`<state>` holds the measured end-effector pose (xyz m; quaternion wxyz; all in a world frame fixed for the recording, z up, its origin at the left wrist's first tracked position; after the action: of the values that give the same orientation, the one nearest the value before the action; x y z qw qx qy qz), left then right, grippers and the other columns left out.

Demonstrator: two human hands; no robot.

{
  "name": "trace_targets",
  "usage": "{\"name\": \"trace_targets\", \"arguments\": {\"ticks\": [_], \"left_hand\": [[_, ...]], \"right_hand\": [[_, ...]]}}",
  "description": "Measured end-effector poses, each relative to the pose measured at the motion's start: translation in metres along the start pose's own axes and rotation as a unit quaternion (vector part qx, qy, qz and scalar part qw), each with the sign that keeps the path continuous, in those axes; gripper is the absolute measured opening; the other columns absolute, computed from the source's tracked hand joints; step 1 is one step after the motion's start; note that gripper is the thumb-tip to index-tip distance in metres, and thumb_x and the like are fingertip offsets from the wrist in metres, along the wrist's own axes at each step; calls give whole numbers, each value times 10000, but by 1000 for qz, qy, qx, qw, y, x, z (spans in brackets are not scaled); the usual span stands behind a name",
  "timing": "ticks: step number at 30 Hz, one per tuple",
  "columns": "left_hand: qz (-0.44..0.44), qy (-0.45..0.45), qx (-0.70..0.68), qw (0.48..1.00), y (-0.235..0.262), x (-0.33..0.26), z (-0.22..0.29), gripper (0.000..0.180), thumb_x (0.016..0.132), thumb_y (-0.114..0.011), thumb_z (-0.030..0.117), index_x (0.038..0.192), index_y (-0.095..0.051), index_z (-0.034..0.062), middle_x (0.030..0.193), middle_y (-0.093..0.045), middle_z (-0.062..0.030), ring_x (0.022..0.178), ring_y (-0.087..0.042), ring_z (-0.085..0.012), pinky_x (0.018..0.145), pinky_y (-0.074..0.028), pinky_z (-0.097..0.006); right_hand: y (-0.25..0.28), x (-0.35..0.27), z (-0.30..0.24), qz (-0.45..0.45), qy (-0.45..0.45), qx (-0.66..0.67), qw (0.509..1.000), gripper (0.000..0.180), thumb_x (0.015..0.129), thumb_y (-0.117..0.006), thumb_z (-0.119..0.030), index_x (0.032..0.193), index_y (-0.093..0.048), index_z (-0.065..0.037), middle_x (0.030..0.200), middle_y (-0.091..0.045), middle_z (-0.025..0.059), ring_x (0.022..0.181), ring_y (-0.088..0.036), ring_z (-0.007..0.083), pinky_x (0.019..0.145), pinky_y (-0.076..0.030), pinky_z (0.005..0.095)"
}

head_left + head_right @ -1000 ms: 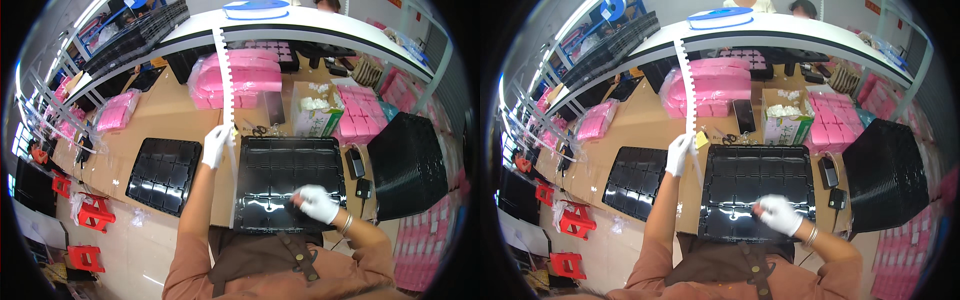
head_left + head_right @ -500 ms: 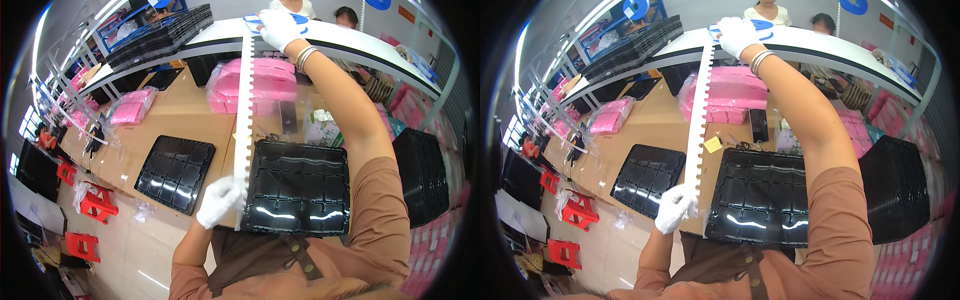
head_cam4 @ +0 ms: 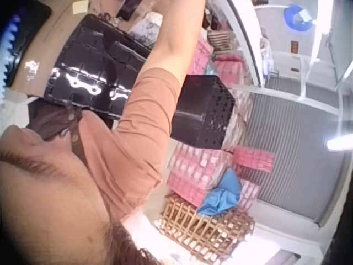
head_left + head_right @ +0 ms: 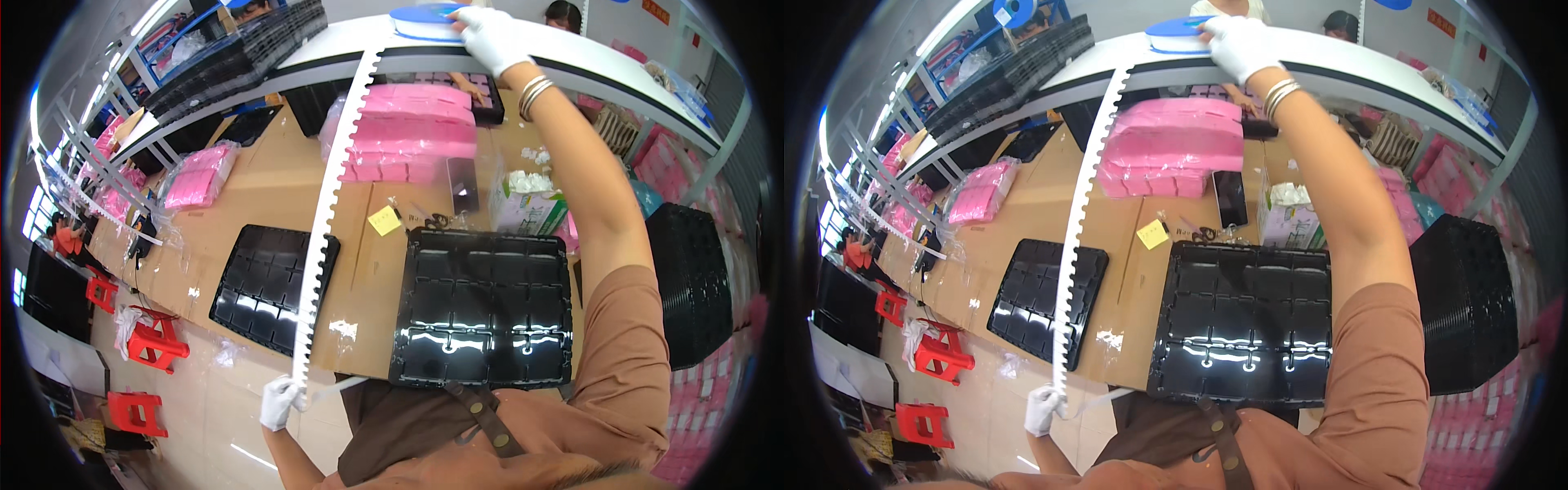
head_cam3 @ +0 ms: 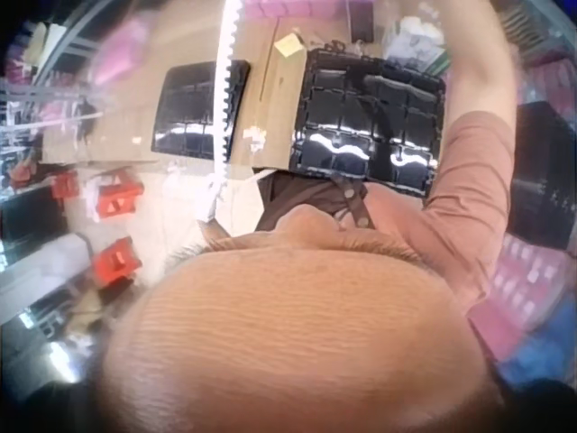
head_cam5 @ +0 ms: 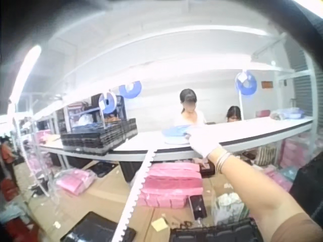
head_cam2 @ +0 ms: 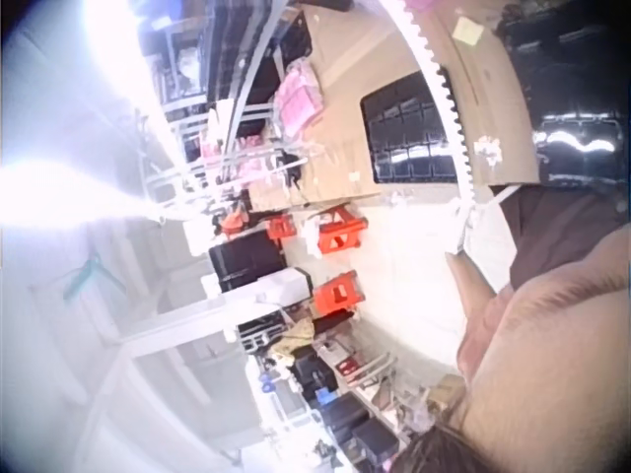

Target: Assembling plastic trays by placing pink foam inserts into black tray slots and organizing them for packaging.

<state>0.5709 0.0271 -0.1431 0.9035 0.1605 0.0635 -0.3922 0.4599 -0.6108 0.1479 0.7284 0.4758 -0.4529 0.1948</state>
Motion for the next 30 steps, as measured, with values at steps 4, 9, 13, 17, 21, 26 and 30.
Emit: {"name": "trace_targets", "arguments": {"ticks": [4, 9, 13, 17, 21, 26, 30], "left_hand": [[16, 84, 159, 984, -6, 9, -61, 171, 872, -584, 109, 834, -679, -28, 750, -646, -60, 629, -590, -130, 595, -487, -254], [-29, -2, -140, 990, -76, 24, 27, 256, 930, -588, 233, 914, -623, -20, 714, -623, -63, 630, -590, -124, 577, -466, -242], [31, -19, -319, 947, -145, 66, 122, 316, 951, -557, 185, 1172, -538, -40, 794, -571, -41, 655, -540, -87, 617, -491, -252], [48, -93, -282, 954, -171, 103, 112, 333, 974, -527, 179, 1231, -534, -33, 835, -604, -38, 685, -547, -70, 618, -469, -224], [91, -104, -238, 961, -180, 101, 105, 301, 974, -534, 198, 1169, -577, -27, 882, -632, -49, 696, -548, -64, 601, -442, -202], [103, -142, -202, 964, -193, 99, 96, 284, 974, -532, 203, 1144, -584, -19, 886, -628, -44, 705, -551, -68, 611, -435, -204], [17, -17, -359, 933, -196, 102, 102, 290, 972, -535, 221, 1157, -573, 1, 900, -597, -18, 724, -544, -72, 614, -430, -208]], "right_hand": [[17, -13, 36, 37, -57, 112, 991, 242, 823, -460, -76, 944, -665, -30, 880, -639, 238, 822, -604, 387, 759, -477, 433], [38, -63, -29, 256, -128, 296, 911, 170, 866, -568, -125, 983, -666, -50, 816, -663, 147, 704, -644, 281, 687, -510, 359], [36, -184, -161, -132, -108, 455, 874, 124, 763, -568, -37, 861, -644, -31, 733, -562, 125, 679, -540, 248, 630, -446, 340], [59, -267, -246, -328, -265, 586, 692, 203, 878, -621, -188, 989, -654, -21, 801, -616, 80, 733, -569, 159, 683, -468, 296], [52, -294, -274, -288, -379, 633, 610, 233, 871, -657, -214, 983, -648, -10, 831, -637, 68, 750, -561, 99, 671, -464, 257], [50, -298, -275, -283, -428, 609, 605, 187, 839, -690, -170, 923, -659, -5, 773, -642, 25, 692, -552, 74, 634, -458, 238], [54, -300, -269, -261, -397, 596, 647, 103, 802, -682, -98, 866, -663, -20, 808, -627, 36, 745, -579, 121, 681, -465, 264]]}}
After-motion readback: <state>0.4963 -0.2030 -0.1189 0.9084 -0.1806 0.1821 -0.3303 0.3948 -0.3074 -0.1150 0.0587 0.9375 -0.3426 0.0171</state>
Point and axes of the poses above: each hand's wrist, its own x-axis towards the middle knuckle, its own y-axis out of the back of the hand, z = x × y, the point moved 1 cm from there along x, towards the middle knuckle
